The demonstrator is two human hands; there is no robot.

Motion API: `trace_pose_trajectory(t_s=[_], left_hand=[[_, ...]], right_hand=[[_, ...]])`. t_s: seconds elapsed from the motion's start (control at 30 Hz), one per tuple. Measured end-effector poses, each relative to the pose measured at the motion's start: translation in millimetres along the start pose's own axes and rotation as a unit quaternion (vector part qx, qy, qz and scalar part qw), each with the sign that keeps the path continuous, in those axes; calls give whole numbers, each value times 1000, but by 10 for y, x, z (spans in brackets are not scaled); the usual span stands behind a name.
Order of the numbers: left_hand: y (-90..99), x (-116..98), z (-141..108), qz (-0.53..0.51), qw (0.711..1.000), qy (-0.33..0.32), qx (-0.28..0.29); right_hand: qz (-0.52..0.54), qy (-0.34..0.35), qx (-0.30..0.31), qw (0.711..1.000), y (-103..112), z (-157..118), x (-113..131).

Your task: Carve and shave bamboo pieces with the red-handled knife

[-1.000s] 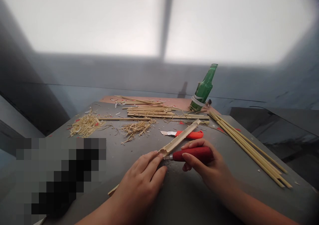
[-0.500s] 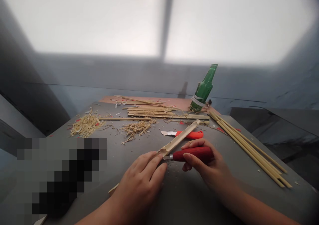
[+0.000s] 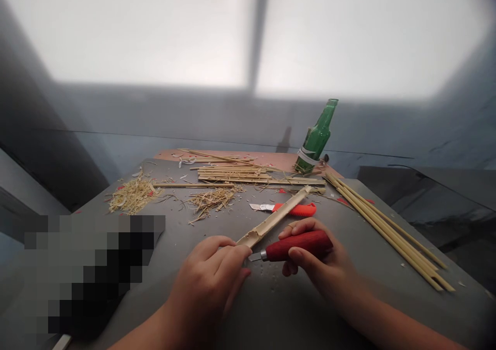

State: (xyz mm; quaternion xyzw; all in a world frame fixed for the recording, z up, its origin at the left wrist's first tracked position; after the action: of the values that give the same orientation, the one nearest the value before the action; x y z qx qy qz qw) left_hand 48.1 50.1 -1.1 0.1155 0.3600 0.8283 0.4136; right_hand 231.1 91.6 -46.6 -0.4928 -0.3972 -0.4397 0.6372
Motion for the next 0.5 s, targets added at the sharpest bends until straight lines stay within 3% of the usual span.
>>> trace_pose_trajectory(t_s=[0.2,0.5], left_hand=[[54,-29,-3,11,999,-25,-34],[53,109,44,49,999,10,-16]], right_hand=[[10,-7,16,1000,-58,11,-4],[-28,-24,-23,999,66,26,-26]])
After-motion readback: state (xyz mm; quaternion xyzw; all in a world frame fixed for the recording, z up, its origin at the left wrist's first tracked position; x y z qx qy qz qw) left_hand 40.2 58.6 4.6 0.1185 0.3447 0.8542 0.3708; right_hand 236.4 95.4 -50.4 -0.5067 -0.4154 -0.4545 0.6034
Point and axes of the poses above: each hand's wrist, its own z-axis towards the middle knuckle, its own y-axis out of the back of the hand, x = y × z, the point moved 9 cm from there along z, towards the middle knuckle, and after that the axes turned 5 degrees about z, right-handed, at the moved point
